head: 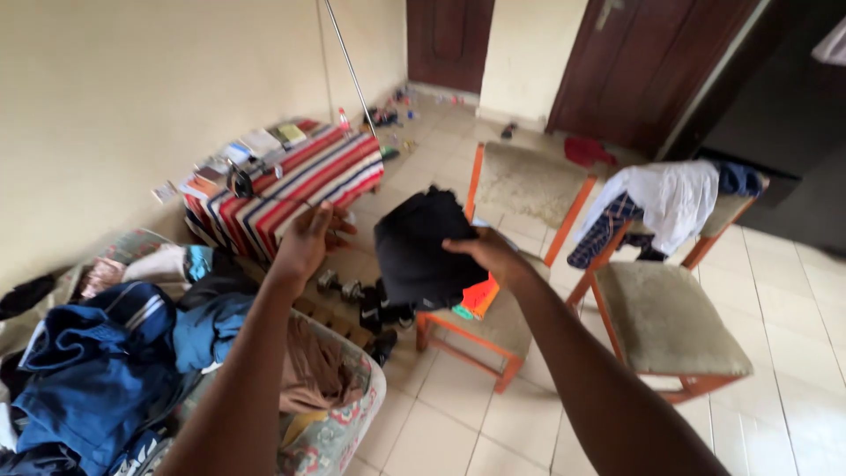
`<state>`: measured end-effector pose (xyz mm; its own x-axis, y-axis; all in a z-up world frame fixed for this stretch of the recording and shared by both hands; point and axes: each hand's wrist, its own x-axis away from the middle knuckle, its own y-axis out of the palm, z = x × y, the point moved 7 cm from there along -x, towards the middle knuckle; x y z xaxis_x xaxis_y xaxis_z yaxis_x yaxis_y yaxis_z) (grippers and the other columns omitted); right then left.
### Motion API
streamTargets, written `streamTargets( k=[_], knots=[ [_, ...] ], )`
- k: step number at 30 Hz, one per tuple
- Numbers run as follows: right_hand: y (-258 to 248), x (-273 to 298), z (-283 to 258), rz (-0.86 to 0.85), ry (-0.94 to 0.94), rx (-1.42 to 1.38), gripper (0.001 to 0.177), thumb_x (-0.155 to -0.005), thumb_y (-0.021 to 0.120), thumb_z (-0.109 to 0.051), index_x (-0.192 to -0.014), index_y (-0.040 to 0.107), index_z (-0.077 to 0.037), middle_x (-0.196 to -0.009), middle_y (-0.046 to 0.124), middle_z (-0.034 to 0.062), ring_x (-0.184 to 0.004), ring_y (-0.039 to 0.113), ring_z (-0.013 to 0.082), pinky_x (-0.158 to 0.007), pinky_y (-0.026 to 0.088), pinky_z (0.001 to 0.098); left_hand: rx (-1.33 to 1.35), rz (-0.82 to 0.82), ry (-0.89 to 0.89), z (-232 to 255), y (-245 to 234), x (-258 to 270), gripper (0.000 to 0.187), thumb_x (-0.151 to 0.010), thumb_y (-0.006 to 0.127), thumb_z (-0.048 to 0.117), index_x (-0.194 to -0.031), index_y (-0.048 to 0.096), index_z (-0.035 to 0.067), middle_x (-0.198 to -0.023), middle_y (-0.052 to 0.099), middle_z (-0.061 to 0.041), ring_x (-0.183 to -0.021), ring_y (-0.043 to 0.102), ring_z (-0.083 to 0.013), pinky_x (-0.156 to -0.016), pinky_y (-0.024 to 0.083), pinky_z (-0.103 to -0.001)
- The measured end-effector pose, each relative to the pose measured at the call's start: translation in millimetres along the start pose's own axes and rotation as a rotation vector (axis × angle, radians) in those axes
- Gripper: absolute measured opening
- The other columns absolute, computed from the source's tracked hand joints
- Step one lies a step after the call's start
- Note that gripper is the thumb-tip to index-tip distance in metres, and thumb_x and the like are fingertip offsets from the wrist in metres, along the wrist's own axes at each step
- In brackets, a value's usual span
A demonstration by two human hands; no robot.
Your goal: The person picks up a blue shirt and a pair of grey pants from a pile of clothes on a bed, folds them, and then places the shirt on a chair and the pants inside a closet.
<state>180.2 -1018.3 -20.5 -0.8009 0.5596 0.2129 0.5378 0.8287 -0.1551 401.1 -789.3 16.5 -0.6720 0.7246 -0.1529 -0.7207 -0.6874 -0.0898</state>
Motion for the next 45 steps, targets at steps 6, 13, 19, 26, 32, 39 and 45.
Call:
streamTargets(
  k=[6, 13, 19, 26, 32, 39, 45],
  knots=[
    [-45, -50, 47, 0.140, 0.089, -0.349, 0.058, -0.082, 0.077, -0.025, -0.128, 0.064, 0.006, -0.120, 0.073, 0.0165, -0.109, 0.071, 0.0291, -0.097, 0.056, 0.0398, -0.030, -0.015, -0.132, -26, 17, -30, 0.066, -0.101, 0.038, 0.063, -0.122, 0.062, 0.005, -0.097, 0.075, -0.009, -0.078, 0.072, -0.0195, -0.074, 0.058, -0.037],
    [-126, -129, 95, 0.297, 0.119, -0.621, 0.060, -0.089, 0.076, -0.024, -0.136, 0.055, 0.007, -0.131, 0.067, 0.0167, -0.113, 0.070, 0.0239, -0.100, 0.058, 0.0339, -0.100, -0.038, -0.286, -62, 59, -97, 0.071, -0.099, 0.029, 0.068, -0.120, 0.062, 0.009, -0.096, 0.077, -0.007, -0.075, 0.071, -0.0169, -0.072, 0.057, -0.035],
    [-205, -204, 179, 0.388, 0.217, -0.697, 0.058, -0.090, 0.074, -0.026, -0.138, 0.056, 0.002, -0.134, 0.066, 0.0121, -0.113, 0.069, 0.0225, -0.098, 0.058, 0.0329, -0.054, -0.042, -0.388, -115, 123, -180, 0.070, -0.101, 0.029, 0.066, -0.122, 0.061, 0.007, -0.097, 0.075, -0.008, -0.075, 0.071, -0.0175, -0.072, 0.055, -0.035],
    [-255, -287, 317, 0.471, 0.430, -0.771, 0.059, -0.093, 0.069, -0.028, -0.144, 0.051, -0.004, -0.137, 0.064, 0.0086, -0.117, 0.067, 0.0224, -0.099, 0.058, 0.0372, 0.012, -0.003, -0.493, -182, 195, -278, 0.066, -0.102, 0.028, 0.062, -0.122, 0.059, 0.007, -0.101, 0.073, -0.010, -0.077, 0.069, -0.0194, -0.073, 0.053, -0.036],
    [-239, -352, 396, 0.415, 0.533, -0.802, 0.061, -0.096, 0.065, -0.034, -0.149, 0.049, -0.008, -0.142, 0.061, 0.0076, -0.124, 0.063, 0.0213, -0.102, 0.053, 0.0360, -0.071, -0.028, -0.566, -223, 235, -319, 0.068, -0.101, 0.022, 0.060, -0.121, 0.061, 0.008, -0.099, 0.075, -0.009, -0.079, 0.071, -0.0187, -0.078, 0.056, -0.036],
    [-206, -430, 455, 0.213, 0.508, -1.038, 0.057, -0.097, 0.062, -0.040, -0.145, 0.050, -0.012, -0.138, 0.062, 0.0071, -0.118, 0.062, 0.0238, -0.100, 0.049, 0.0486, -0.027, -0.002, -0.626, -272, 248, -329, 0.068, -0.101, 0.021, 0.060, -0.121, 0.061, 0.008, -0.099, 0.073, -0.009, -0.078, 0.070, -0.0178, -0.076, 0.056, -0.036],
    [-205, -441, 570, 0.246, 0.876, -0.445, 0.054, -0.098, 0.060, -0.036, -0.146, 0.049, -0.014, -0.145, 0.054, 0.0126, -0.124, 0.055, 0.0311, -0.103, 0.048, 0.0554, -0.003, 0.010, -0.662, -317, 245, -320, 0.068, -0.102, 0.024, 0.060, -0.122, 0.061, 0.007, -0.098, 0.073, -0.010, -0.077, 0.069, -0.0179, -0.074, 0.054, -0.035]
  ],
)
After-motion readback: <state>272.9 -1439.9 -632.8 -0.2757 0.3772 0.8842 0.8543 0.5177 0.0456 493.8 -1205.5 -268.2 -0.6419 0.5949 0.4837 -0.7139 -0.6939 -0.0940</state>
